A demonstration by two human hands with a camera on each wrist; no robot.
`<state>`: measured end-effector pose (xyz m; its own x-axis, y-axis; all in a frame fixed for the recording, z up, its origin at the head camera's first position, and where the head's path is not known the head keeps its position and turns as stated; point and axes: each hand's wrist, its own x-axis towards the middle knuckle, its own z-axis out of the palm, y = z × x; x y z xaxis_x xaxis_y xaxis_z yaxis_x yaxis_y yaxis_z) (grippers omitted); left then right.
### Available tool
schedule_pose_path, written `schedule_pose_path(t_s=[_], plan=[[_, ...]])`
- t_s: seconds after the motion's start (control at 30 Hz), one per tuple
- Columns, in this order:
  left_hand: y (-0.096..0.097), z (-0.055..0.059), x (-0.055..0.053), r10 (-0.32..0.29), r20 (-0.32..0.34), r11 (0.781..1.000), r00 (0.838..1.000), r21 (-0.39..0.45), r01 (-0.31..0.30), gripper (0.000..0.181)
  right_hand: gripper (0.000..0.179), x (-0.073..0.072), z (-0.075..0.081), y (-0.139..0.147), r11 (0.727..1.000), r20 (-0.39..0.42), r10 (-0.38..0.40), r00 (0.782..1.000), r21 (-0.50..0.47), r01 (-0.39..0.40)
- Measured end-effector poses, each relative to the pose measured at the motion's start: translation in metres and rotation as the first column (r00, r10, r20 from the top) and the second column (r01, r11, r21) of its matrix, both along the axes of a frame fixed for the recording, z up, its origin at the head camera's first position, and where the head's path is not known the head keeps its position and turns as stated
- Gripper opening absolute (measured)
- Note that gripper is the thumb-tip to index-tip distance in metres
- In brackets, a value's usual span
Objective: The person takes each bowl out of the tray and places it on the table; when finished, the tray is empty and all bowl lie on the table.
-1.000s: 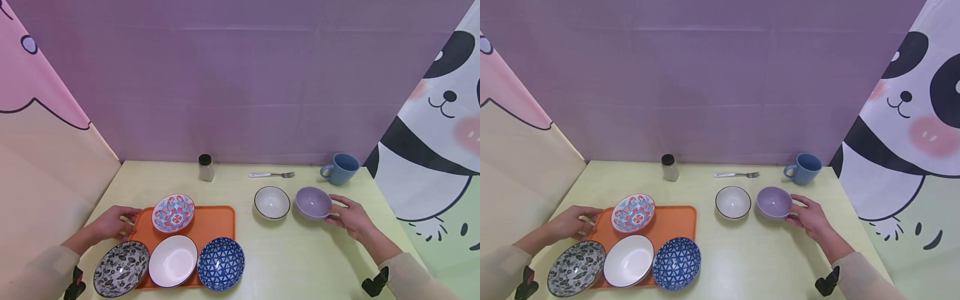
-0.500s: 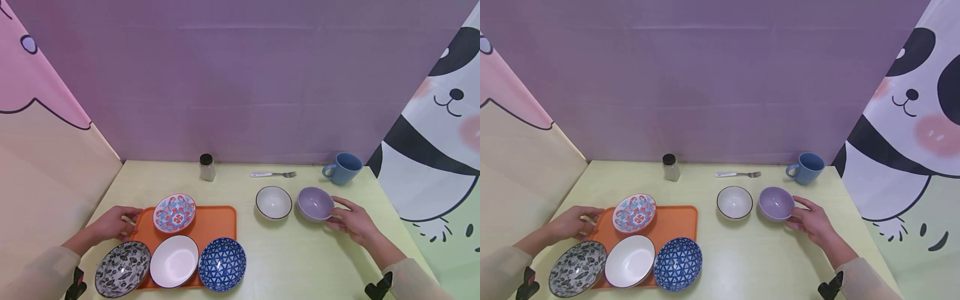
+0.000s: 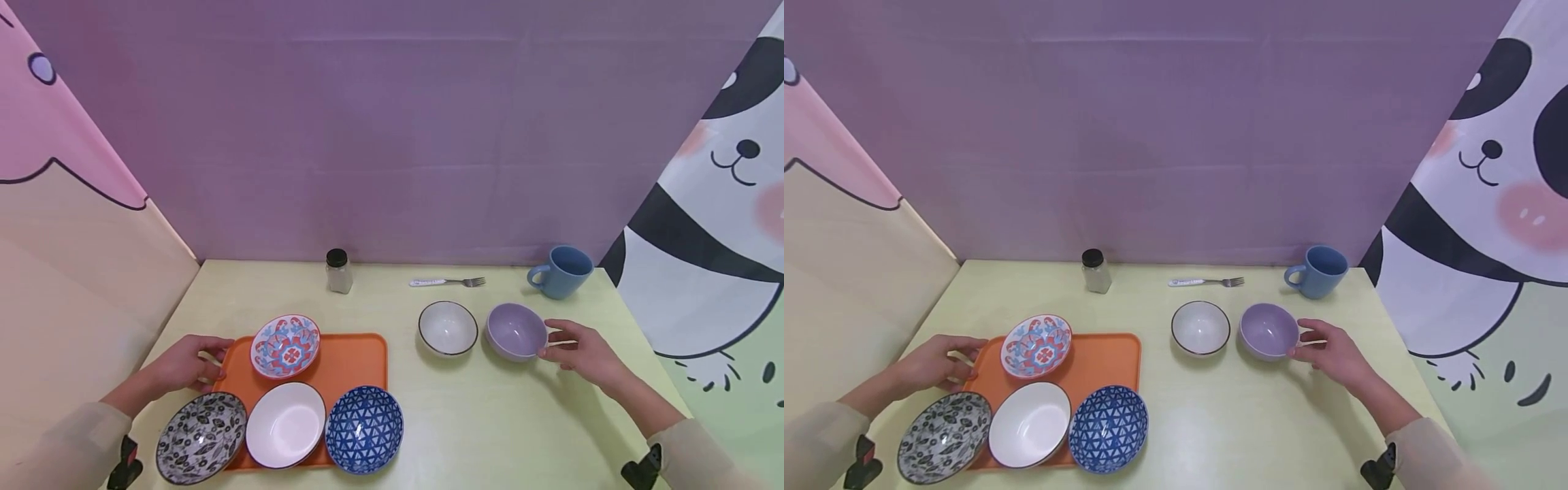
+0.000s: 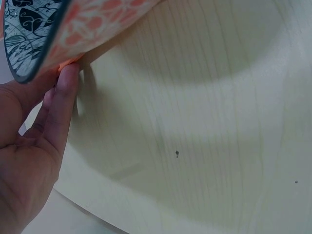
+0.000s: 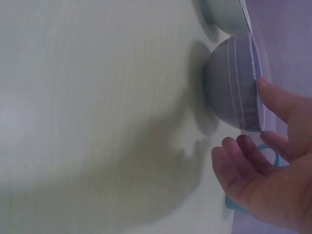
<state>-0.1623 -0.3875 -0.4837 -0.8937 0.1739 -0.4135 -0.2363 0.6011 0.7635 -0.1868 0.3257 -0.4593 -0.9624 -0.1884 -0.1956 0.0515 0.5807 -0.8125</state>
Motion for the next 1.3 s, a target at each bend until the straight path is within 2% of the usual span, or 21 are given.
schedule_pose_path(t_s=[0.1,0.2,0.43,0.63,0.9,1.1,1.3], plan=[[-0.002,0.001,0.0,-0.011,-0.01,1.0,1.0,-0.005,0.011,0.068,0.072,-0.003,0.01,-0.002,0.997,-0.074,0.046,0.996,0.07,-0.041],[-0.004,0.001,-0.002,-0.012,-0.014,1.0,1.0,-0.009,0.012,0.068,0.069,-0.007,0.02,-0.008,0.994,-0.136,0.069,0.988,0.098,-0.056],[-0.004,0.002,-0.002,-0.006,-0.019,1.0,1.0,-0.027,0.005,0.068,0.064,-0.014,0.049,-0.04,0.991,-0.197,0.119,0.973,0.076,-0.106],[-0.003,0.003,-0.002,0.012,-0.009,0.999,1.0,-0.038,-0.013,0.067,0.062,-0.022,0.056,-0.082,0.985,-0.24,0.174,0.955,0.055,-0.165],[0.002,-0.001,0.001,0.042,-0.014,0.997,0.999,-0.057,-0.042,0.067,0.065,-0.031,0.055,-0.159,0.968,-0.146,0.238,0.96,-0.048,-0.247],[0.005,-0.002,0.006,0.06,-0.003,0.997,0.998,-0.056,-0.06,0.07,0.066,-0.033,0.046,-0.214,0.937,-0.086,0.325,0.942,-0.108,-0.333],[0.006,0.002,0.009,0.079,-0.033,0.996,0.996,-0.027,-0.08,0.065,0.067,-0.031,0.032,-0.263,0.914,0.008,0.376,0.926,-0.166,-0.37]])
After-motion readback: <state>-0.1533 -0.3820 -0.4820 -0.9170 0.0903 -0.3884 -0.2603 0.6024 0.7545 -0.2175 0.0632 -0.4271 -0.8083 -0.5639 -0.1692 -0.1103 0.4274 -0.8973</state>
